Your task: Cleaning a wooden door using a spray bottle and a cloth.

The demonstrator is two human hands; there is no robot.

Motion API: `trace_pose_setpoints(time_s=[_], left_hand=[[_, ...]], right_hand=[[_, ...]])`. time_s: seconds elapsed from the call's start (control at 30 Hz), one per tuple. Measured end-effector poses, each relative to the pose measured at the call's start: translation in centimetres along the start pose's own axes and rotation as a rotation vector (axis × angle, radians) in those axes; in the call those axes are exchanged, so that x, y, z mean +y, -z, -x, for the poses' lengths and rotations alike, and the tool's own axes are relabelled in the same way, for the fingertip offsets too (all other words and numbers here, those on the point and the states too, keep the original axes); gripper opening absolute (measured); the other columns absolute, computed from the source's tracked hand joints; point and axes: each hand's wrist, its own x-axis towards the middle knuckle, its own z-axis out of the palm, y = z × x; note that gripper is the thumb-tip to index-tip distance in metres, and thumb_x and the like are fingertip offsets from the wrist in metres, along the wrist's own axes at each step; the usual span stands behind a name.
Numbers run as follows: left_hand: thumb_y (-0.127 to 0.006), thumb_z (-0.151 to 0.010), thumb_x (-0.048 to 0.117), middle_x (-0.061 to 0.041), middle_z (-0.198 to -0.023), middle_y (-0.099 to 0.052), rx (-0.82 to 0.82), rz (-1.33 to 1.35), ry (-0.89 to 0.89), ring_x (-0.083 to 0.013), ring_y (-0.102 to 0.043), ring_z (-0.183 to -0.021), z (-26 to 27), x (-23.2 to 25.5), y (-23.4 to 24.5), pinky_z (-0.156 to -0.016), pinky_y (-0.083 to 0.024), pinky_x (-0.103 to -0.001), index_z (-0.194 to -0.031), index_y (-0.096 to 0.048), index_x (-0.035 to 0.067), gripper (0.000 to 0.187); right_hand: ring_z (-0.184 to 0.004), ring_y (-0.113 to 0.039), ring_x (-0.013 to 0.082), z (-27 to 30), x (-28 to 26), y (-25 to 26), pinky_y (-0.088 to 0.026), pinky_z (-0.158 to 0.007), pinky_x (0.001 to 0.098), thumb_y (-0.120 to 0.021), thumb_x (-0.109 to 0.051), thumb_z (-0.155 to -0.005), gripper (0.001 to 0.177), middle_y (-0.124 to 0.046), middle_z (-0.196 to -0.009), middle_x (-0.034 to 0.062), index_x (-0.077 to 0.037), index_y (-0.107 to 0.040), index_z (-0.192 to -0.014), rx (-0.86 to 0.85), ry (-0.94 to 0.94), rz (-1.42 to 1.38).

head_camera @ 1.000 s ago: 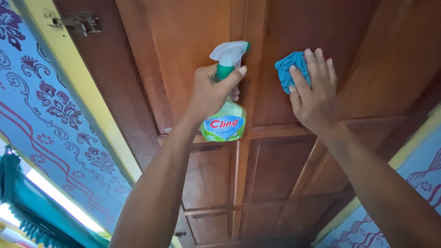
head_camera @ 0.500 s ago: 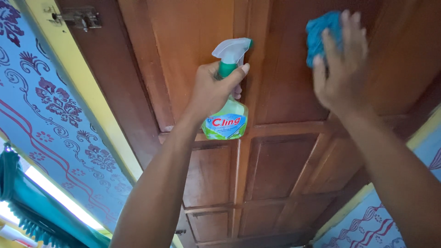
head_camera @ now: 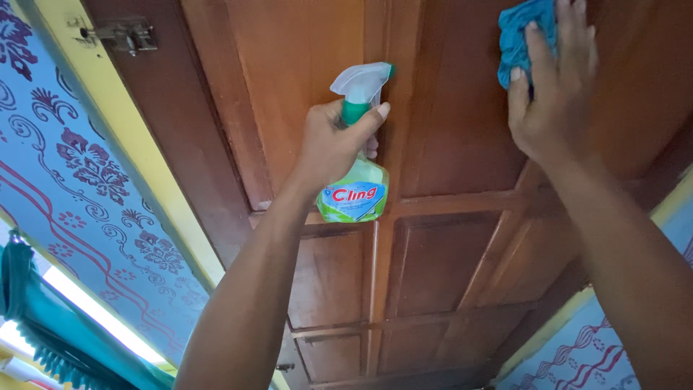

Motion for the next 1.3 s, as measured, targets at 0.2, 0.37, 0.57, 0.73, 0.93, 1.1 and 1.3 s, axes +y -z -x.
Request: trace_pose_setpoints(time_s=[0.2,0.37,0.57,0.73,0.93,1.1,1.3], left_hand=[[-0.073,-0.093,0.031,-0.001,-0.065,-0.063,-0.010,0.039,0.024,-0.0090,-0.063,-0.058,0.1,0.4,0.0,-0.054,-0.054,-0.029,-0.079,-0.065,0.004,0.031],[-0.073,-0.092,0.031,0.000,-0.065,-0.064,0.002,0.001,0.035,-0.0089,-0.064,-0.059,0.1,0.6,-0.1,-0.054,-0.054,-0.028,-0.079,-0.066,0.005,0.030],[-0.074,-0.092,0.030,0.000,-0.066,-0.064,0.004,-0.005,0.039,-0.0092,-0.065,-0.059,0.0,0.6,-0.2,-0.054,-0.055,-0.029,-0.080,-0.067,0.004,0.030],[-0.073,-0.092,0.030,-0.001,-0.065,-0.065,-0.005,-0.011,0.049,-0.0097,-0.065,-0.058,0.2,0.9,-0.1,-0.053,-0.054,-0.029,-0.081,-0.068,0.004,0.029],[-0.073,-0.093,0.031,-0.001,-0.065,-0.065,0.002,0.004,0.041,-0.0092,-0.065,-0.058,0.1,1.0,0.0,-0.054,-0.055,-0.028,-0.080,-0.068,0.004,0.030],[-0.073,-0.093,0.030,-0.001,-0.065,-0.064,-0.003,0.008,0.058,-0.0096,-0.064,-0.059,0.3,1.2,-0.1,-0.053,-0.052,-0.029,-0.080,-0.067,0.004,0.029],[-0.072,-0.093,0.029,-0.001,-0.066,-0.064,-0.024,0.021,0.024,-0.0093,-0.064,-0.059,0.2,1.0,-0.1,-0.054,-0.053,-0.029,-0.080,-0.066,0.005,0.028]], right_hand=[[-0.163,-0.021,0.0462,1.7,-2.4,0.5,-0.026,-0.131,0.0646,-0.048,-0.018,-0.122,0.044,-0.023,-0.174,0.0250,-0.001,-0.045,-0.163,-0.024,-0.058,-0.010],[-0.162,-0.023,0.0489,4.2,-3.9,-0.2,-0.026,-0.131,0.0675,-0.050,-0.018,-0.120,0.042,-0.026,-0.173,0.0275,-0.001,-0.047,-0.158,-0.033,-0.073,-0.029],[-0.161,-0.024,0.0495,4.5,-4.4,0.5,-0.026,-0.131,0.0684,-0.051,-0.018,-0.119,0.042,-0.027,-0.171,0.0289,0.001,-0.049,-0.156,-0.065,-0.080,-0.026],[-0.161,-0.022,0.0489,4.0,-3.5,0.6,-0.024,-0.131,0.0680,-0.052,-0.019,-0.116,0.045,-0.028,-0.171,0.0277,0.002,-0.050,-0.156,-0.068,-0.053,0.009],[-0.157,-0.024,0.0468,1.1,-1.7,1.3,-0.029,-0.129,0.0612,-0.053,-0.016,-0.118,0.044,-0.025,-0.168,0.0273,0.006,-0.048,-0.156,-0.007,0.046,0.056],[-0.152,-0.036,0.0431,-1.1,-2.2,2.7,-0.038,-0.127,0.0574,-0.058,-0.009,-0.114,0.044,-0.037,-0.164,0.0221,0.002,-0.050,-0.156,-0.014,0.039,0.041],[-0.152,-0.034,0.0469,3.0,-4.4,2.2,-0.038,-0.126,0.0580,-0.066,-0.005,-0.106,0.057,-0.032,-0.165,0.0250,-0.006,-0.046,-0.160,-0.053,0.044,0.062]])
